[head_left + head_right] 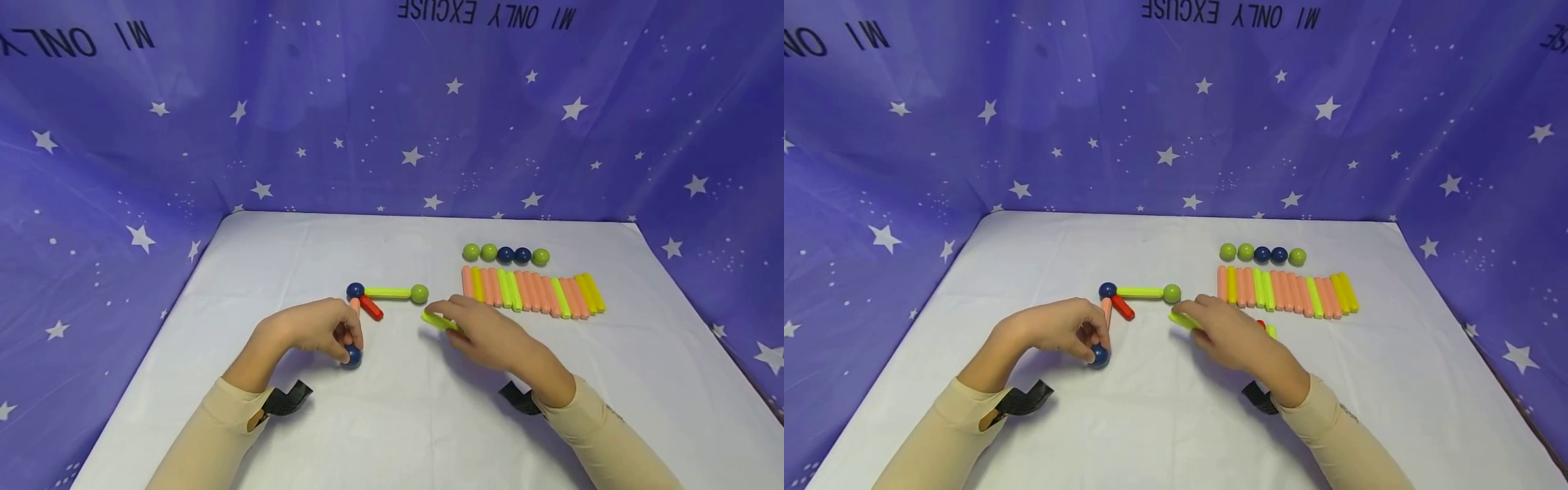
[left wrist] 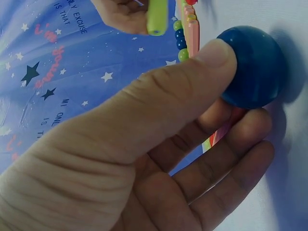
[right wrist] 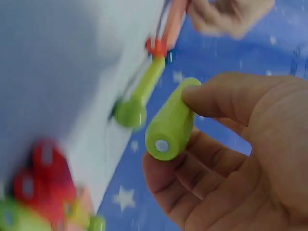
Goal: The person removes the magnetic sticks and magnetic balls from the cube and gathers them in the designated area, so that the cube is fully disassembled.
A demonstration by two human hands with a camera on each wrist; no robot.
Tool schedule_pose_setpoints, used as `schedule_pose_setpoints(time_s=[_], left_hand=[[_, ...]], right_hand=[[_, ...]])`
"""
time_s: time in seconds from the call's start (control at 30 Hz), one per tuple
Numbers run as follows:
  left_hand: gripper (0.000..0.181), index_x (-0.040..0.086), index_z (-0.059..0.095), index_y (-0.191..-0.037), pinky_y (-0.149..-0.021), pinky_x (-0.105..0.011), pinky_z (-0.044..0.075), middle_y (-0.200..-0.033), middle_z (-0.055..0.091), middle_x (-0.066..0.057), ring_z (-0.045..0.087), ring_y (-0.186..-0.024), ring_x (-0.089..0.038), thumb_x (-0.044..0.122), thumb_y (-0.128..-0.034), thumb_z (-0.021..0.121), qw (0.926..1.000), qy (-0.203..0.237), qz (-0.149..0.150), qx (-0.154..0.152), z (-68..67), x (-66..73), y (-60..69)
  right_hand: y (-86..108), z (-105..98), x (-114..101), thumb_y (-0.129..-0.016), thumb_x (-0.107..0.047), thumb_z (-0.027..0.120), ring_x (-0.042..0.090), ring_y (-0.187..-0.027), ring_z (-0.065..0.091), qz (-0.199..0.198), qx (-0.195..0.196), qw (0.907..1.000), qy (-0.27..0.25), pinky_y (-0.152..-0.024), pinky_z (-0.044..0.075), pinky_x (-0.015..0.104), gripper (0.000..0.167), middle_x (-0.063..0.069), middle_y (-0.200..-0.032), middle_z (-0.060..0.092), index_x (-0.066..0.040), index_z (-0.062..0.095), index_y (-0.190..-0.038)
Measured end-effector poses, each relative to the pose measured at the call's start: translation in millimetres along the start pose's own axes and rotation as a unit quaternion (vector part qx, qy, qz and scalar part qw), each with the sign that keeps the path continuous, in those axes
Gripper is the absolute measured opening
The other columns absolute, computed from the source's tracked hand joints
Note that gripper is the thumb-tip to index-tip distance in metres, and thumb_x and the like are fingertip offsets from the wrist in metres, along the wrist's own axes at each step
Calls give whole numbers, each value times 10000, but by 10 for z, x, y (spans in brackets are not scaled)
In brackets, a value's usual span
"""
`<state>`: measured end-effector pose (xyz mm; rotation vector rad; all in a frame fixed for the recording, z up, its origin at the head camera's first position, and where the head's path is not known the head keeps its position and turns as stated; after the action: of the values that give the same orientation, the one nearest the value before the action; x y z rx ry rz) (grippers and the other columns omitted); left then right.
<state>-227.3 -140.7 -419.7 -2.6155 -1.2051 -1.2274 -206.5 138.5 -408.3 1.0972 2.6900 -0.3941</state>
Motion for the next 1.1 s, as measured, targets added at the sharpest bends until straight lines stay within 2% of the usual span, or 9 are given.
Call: schedule_pose_setpoints(time_s=[0.13, 0.3, 0.43, 0.63, 0.8, 0.9, 1.1], left_hand=[[213, 180, 728, -888, -696, -306, 492, -835, 644, 8, 566, -769, -145, 45, -755, 827, 10000, 35, -9, -8, -1, -1, -1], [212, 186, 727, -886, -702, -308, 491, -832, 638, 15, 567, -776, -149, 51, -757, 827, 10000, 34, -13, -9, -4, -5, -5], [209, 187, 726, -881, -705, -308, 492, -830, 638, 19, 569, -776, -145, 52, -756, 827, 10000, 27, -19, 0, -7, -14, -6], [205, 171, 727, -872, -697, -307, 496, -828, 648, 1, 577, -767, -150, 36, -753, 824, 9999, 126, 1, -20, 3, -9, -8], [208, 175, 728, -875, -692, -302, 493, -823, 646, 4, 575, -763, -148, 35, -754, 822, 10000, 97, -1, -16, 6, -8, -7], [211, 176, 729, -874, -690, -299, 494, -822, 647, 4, 575, -763, -148, 32, -752, 823, 9999, 101, -6, -15, 8, -17, -9], [215, 175, 728, -871, -690, -295, 499, -822, 651, 2, 580, -762, -144, 27, -748, 824, 9999, 137, 7, -18, 14, -39, -18]], right_hand=[[116, -232, 302, -893, -48, 628, 152, -875, 561, 688, 356, 9968, -210, -735, 505, 337, 419, 15, -1077, 613, -130, 569, -1299], [273, -506, 770, -913, -44, 575, 198, -757, 538, 1566, 832, 9836, -320, -617, 482, 346, 407, 69, -964, 612, -83, 538, -1317], [456, -652, 1154, -921, -81, 554, 251, -773, 560, 2283, 1085, 9673, -227, -614, 474, 395, 409, 140, -981, 627, -77, 521, -1328], [772, -649, 1673, -915, -150, 534, 364, -906, 592, 3308, 1030, 9380, -84, -714, 480, 519, 460, 236, -1074, 610, -48, 474, -1360], [967, -617, 1941, -941, -242, 577, 426, -994, 570, 3854, 1007, 9171, -153, -748, 471, 569, 507, 274, -1141, 566, -45, 439, -1388], [1058, -622, 2025, -950, -267, 571, 450, -1011, 551, 4051, 1039, 9082, -182, -743, 473, 576, 523, 292, -1162, 544, -34, 427, -1396], [1222, -645, 2155, -944, -186, 510, 468, -975, 547, 4087, 1175, 9050, -78, -728, 460, 566, 475, 320, -1139, 556, 6, 434, -1371]])
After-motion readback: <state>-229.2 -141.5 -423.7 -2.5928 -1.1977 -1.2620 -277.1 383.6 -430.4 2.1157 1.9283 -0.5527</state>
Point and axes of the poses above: each hand's wrist, its own y-axis away from the middle knuckle, its own z-axis out of the palm, x = y × z, the point moved 3 cm from there along -y, towards the middle knuckle
